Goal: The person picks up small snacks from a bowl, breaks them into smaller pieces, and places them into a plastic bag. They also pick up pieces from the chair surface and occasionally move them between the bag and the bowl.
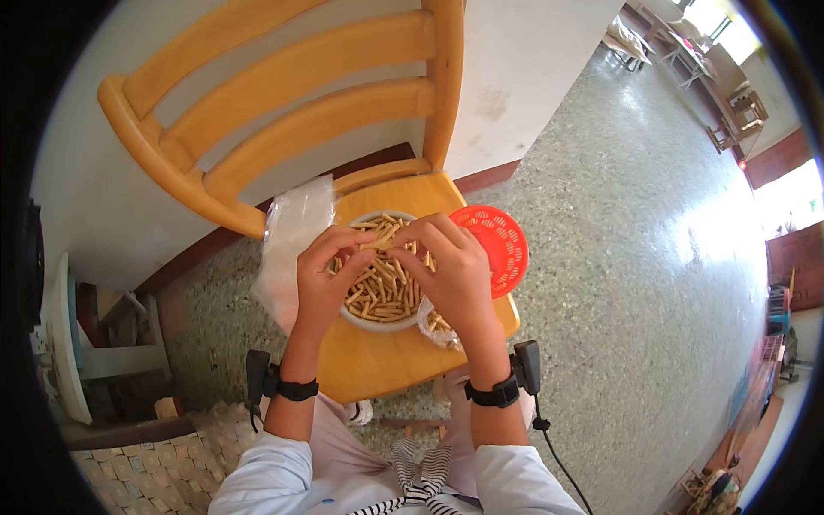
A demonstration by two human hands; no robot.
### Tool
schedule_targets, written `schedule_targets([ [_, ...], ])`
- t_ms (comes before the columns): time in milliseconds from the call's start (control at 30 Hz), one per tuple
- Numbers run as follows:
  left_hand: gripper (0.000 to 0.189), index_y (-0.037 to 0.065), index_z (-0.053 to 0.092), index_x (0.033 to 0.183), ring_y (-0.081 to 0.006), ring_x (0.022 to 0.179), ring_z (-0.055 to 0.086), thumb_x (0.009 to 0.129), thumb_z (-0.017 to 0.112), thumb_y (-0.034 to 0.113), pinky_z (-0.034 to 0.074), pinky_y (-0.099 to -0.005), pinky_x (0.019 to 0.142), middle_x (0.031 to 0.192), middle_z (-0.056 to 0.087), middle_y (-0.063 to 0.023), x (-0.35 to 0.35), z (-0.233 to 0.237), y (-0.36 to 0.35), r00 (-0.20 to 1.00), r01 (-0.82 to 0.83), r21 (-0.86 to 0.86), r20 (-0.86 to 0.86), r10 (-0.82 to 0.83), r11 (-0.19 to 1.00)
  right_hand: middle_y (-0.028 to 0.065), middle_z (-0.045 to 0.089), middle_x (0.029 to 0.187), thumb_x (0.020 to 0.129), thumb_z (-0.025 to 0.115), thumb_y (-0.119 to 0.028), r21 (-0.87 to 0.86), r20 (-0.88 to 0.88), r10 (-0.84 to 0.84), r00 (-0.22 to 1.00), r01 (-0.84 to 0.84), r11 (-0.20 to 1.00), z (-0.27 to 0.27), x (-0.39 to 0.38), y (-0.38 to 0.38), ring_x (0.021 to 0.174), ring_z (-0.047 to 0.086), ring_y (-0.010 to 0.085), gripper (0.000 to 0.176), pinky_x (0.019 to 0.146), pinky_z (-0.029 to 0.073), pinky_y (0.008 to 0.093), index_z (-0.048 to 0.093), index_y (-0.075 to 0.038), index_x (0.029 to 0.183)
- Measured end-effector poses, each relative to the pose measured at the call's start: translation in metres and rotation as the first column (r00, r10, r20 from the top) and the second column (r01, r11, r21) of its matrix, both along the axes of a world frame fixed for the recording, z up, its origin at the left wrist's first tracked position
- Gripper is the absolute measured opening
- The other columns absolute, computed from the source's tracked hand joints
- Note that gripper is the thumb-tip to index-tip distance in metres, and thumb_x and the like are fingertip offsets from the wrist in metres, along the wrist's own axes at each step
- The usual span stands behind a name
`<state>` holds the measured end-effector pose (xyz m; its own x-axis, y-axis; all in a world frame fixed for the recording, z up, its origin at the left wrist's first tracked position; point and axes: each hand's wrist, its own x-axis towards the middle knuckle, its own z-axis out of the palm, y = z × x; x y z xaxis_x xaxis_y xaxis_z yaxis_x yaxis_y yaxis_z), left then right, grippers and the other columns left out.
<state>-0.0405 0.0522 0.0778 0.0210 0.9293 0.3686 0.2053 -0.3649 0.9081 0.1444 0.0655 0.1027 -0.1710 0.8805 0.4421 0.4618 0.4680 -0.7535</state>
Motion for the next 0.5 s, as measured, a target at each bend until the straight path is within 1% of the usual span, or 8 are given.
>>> schedule_targets([
  [100,0.02,0.007,0.075,0.106,-0.0091,0.072,0.06,0.086,0.076,0.008,0.043,-0.0229,0.06,0.096,0.07,-0.0026,0.004,0.005,-0.004,0.999,-0.016,-0.05,-0.043,0.013,0.999,0.004,0.069,0.089,0.077,0.081,-0.005,0.009,-0.035,-0.014,0.999,0.014,1.0,0.007,0.004,-0.005,0.069,0.064,0.0179,0.017,0.063,0.051,0.0315,0.069,-0.006,0.089],
  [167,0.02,0.007,0.075,0.106,-0.0098,0.072,0.061,0.087,0.075,0.009,0.044,-0.0234,0.06,0.096,0.071,-0.0032,0.004,0.007,-0.007,0.997,-0.025,-0.079,-0.075,0.019,0.997,0.0061,0.07,0.09,0.079,0.08,-0.003,0.058,-0.083,0.018,0.996,-0.013,0.998,0.012,0.003,-0.012,0.072,0.065,0.0181,0.017,0.064,0.052,0.0312,0.071,-0.005,0.093],
  [233,0.02,0.006,0.074,0.107,-0.0126,0.074,0.063,0.087,0.074,0.008,0.047,-0.0253,0.063,0.095,0.071,-0.0048,0.005,0.01,-0.012,0.992,0.065,-0.105,-0.101,-0.075,0.992,0.0067,0.07,0.09,0.08,0.079,-0.004,0.033,-0.102,0.041,0.994,-0.038,0.999,0.018,0.0,-0.024,0.073,0.066,0.0186,0.017,0.066,0.053,0.0311,0.072,-0.005,0.095],
  [267,0.02,0.006,0.074,0.107,-0.0126,0.074,0.063,0.087,0.074,0.008,0.047,-0.0253,0.063,0.095,0.071,-0.0048,0.006,0.01,-0.014,0.992,0.067,-0.106,-0.099,-0.078,0.992,0.0073,0.07,0.091,0.081,0.078,-0.004,0.014,-0.113,0.06,0.992,-0.058,0.998,0.02,0.0,-0.03,0.075,0.066,0.019,0.017,0.067,0.053,0.0309,0.072,-0.005,0.097],
  [300,0.019,0.005,0.074,0.107,-0.0137,0.075,0.064,0.088,0.073,0.007,0.048,-0.0261,0.065,0.095,0.071,-0.0054,0.007,0.01,-0.017,0.991,0.082,-0.108,-0.099,-0.093,0.991,0.0073,0.07,0.091,0.081,0.078,-0.004,0.01,-0.108,0.057,0.992,-0.056,0.998,0.019,-0.001,-0.034,0.075,0.066,0.019,0.017,0.067,0.053,0.0309,0.072,-0.005,0.097],
  [367,0.019,0.005,0.074,0.107,-0.0149,0.076,0.065,0.088,0.072,0.007,0.05,-0.027,0.067,0.095,0.071,-0.006,0.008,0.01,-0.02,0.99,0.098,-0.1,-0.097,-0.107,0.99,0.0079,0.07,0.092,0.083,0.077,-0.005,0.062,-0.073,0.126,0.989,-0.122,0.991,0.019,-0.003,-0.035,0.077,0.067,0.0202,0.016,0.069,0.054,0.0312,0.073,-0.005,0.099],
  [433,0.018,0.004,0.073,0.106,-0.0155,0.078,0.065,0.088,0.072,0.006,0.051,-0.0273,0.069,0.095,0.072,-0.0065,0.007,0.009,-0.021,0.987,0.112,-0.076,-0.109,-0.12,0.991,0.0075,0.07,0.093,0.084,0.076,-0.006,0.037,-0.08,0.13,0.988,-0.127,0.991,0.02,-0.003,-0.037,0.079,0.067,0.0211,0.014,0.07,0.054,0.0318,0.073,-0.005,0.098],
  [500,0.018,0.004,0.073,0.105,-0.0145,0.077,0.065,0.088,0.073,0.007,0.05,-0.0268,0.068,0.095,0.072,-0.0058,0.007,0.014,-0.022,0.988,0.115,-0.066,-0.1,-0.121,0.991,0.0063,0.07,0.093,0.082,0.076,-0.005,0.144,-0.016,0.115,0.993,-0.112,0.983,0.014,0.0,-0.035,0.079,0.068,0.0222,0.015,0.07,0.054,0.0326,0.073,-0.005,0.096],
])
